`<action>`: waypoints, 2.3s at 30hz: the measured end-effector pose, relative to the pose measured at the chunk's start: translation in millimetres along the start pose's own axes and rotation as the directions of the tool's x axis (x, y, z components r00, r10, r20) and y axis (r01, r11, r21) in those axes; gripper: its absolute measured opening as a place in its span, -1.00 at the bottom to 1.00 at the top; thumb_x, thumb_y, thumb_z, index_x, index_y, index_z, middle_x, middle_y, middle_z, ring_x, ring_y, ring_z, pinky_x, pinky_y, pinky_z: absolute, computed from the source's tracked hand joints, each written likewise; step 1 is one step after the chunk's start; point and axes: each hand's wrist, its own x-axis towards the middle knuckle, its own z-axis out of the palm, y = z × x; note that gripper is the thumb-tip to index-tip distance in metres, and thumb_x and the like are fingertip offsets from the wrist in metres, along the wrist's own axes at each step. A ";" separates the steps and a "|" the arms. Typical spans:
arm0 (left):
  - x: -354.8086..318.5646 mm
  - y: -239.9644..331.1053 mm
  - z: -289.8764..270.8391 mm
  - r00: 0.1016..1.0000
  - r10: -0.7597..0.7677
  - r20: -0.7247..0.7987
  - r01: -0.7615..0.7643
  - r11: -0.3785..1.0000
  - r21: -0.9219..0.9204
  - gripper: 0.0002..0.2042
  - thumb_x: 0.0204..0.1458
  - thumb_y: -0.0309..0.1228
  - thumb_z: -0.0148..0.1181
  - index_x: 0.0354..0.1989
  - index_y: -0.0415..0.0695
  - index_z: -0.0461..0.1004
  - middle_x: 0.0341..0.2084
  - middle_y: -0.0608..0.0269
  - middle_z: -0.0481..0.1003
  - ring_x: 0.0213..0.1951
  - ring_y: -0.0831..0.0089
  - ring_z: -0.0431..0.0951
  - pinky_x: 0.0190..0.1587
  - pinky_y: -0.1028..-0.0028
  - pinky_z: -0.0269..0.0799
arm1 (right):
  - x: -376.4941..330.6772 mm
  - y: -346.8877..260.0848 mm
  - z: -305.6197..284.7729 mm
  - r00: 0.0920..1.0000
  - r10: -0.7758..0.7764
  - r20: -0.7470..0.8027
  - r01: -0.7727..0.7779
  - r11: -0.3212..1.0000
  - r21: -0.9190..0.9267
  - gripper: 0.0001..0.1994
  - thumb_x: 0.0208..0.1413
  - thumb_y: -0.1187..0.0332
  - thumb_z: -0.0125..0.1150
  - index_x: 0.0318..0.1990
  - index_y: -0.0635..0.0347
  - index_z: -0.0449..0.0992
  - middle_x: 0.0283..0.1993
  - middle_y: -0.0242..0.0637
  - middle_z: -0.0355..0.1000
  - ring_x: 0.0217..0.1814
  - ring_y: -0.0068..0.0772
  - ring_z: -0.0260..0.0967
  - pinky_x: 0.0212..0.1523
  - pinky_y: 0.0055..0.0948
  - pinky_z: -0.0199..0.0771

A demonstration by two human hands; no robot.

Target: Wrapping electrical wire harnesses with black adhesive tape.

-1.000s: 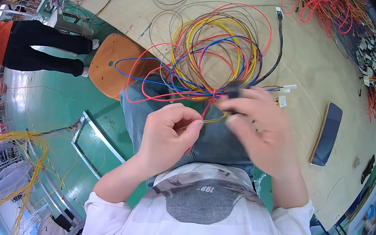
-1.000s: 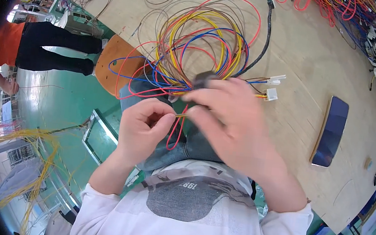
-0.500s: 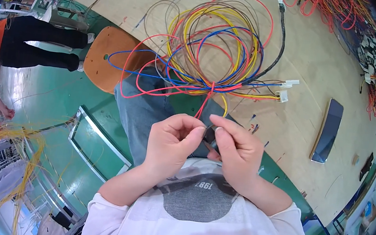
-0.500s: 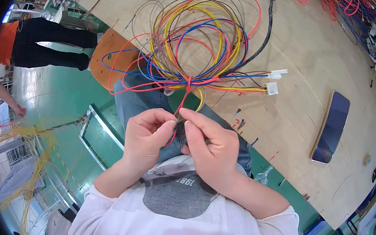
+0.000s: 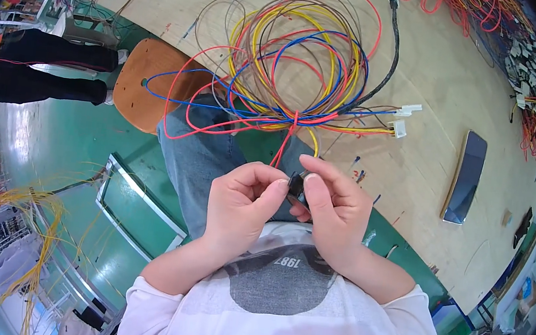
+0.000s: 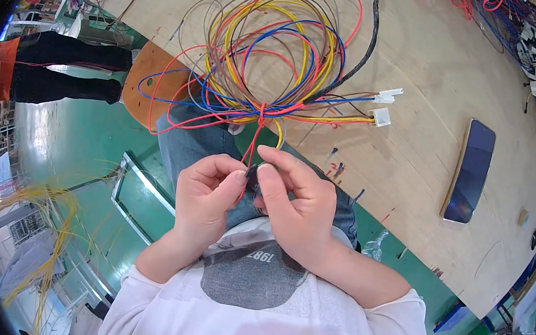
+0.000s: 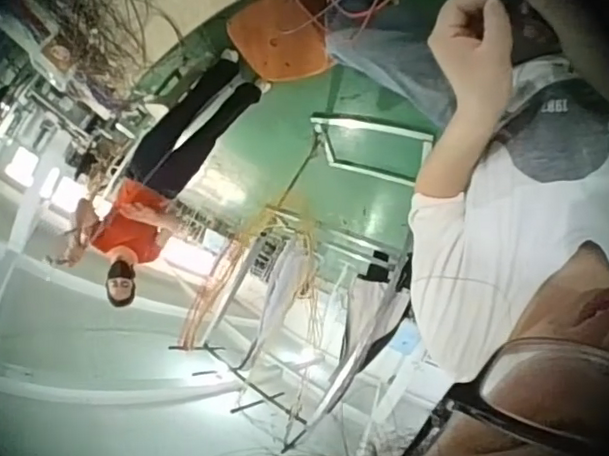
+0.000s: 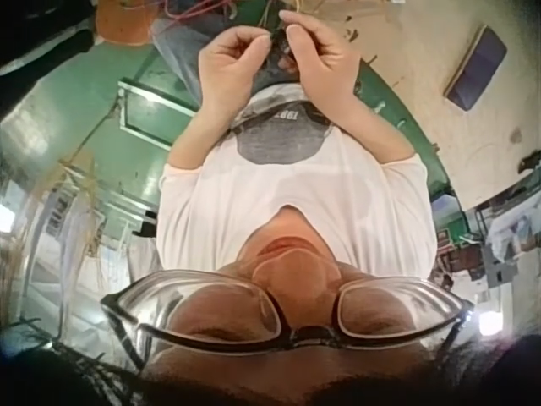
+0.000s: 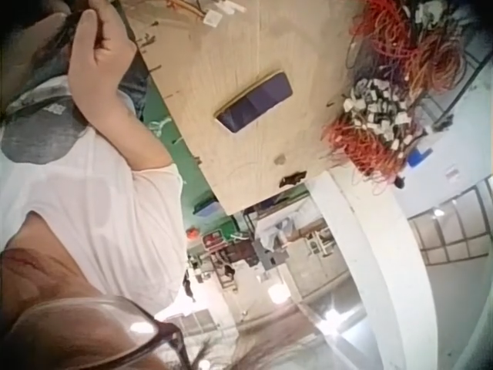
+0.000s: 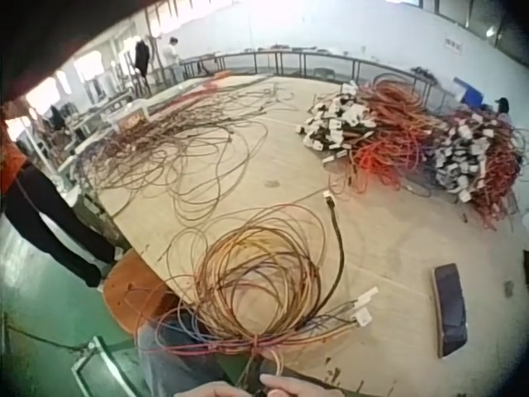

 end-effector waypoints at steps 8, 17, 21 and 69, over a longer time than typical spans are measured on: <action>-3.1 -2.3 1.8 1.000 0.001 -0.025 -0.002 1.000 -0.027 -0.95 0.00 -0.57 0.08 -0.38 -0.29 0.43 -0.48 0.37 0.44 -0.45 0.73 0.39 -0.40 0.73 0.30 | 0.6 1.0 3.9 1.000 -0.020 -0.023 0.020 1.000 -0.017 -0.78 0.01 0.51 0.12 -0.14 0.32 0.43 -0.57 -0.42 0.39 -0.59 -0.74 0.29 -0.58 -0.73 0.27; -5.6 -1.5 5.6 1.000 0.013 -0.018 -0.016 0.991 -0.132 -0.95 0.00 -0.57 0.08 -0.38 -0.29 0.42 -0.49 0.32 0.45 -0.45 0.68 0.42 -0.38 0.70 0.33 | 1.3 7.1 7.0 0.998 -0.044 -0.040 0.044 0.999 -0.007 -0.81 0.02 0.52 0.10 -0.18 0.31 0.44 -0.58 -0.42 0.38 -0.58 -0.76 0.27 -0.57 -0.74 0.26; -5.5 -2.5 5.6 1.000 0.003 -0.024 -0.006 0.993 -0.115 -0.94 0.01 -0.55 0.07 -0.38 -0.28 0.41 -0.50 0.31 0.45 -0.46 0.63 0.43 -0.36 0.64 0.38 | 1.2 9.2 5.2 0.998 -0.069 0.010 0.069 0.997 -0.032 -0.79 0.04 0.51 0.07 -0.13 0.29 0.41 -0.59 -0.42 0.38 -0.57 -0.75 0.28 -0.54 -0.72 0.28; 10.5 -7.9 12.4 0.690 -0.366 0.624 0.696 0.571 -0.435 -0.66 0.08 -0.33 -0.01 0.01 -0.17 0.24 -0.43 0.36 0.35 -0.57 0.64 0.19 -0.52 0.61 0.06 | -9.0 -58.3 -43.8 0.930 0.133 0.343 -0.096 0.988 -0.123 -0.84 0.12 0.44 -0.02 -0.19 0.29 0.21 -0.39 -0.38 0.32 -0.43 -0.69 0.28 -0.39 -0.68 0.29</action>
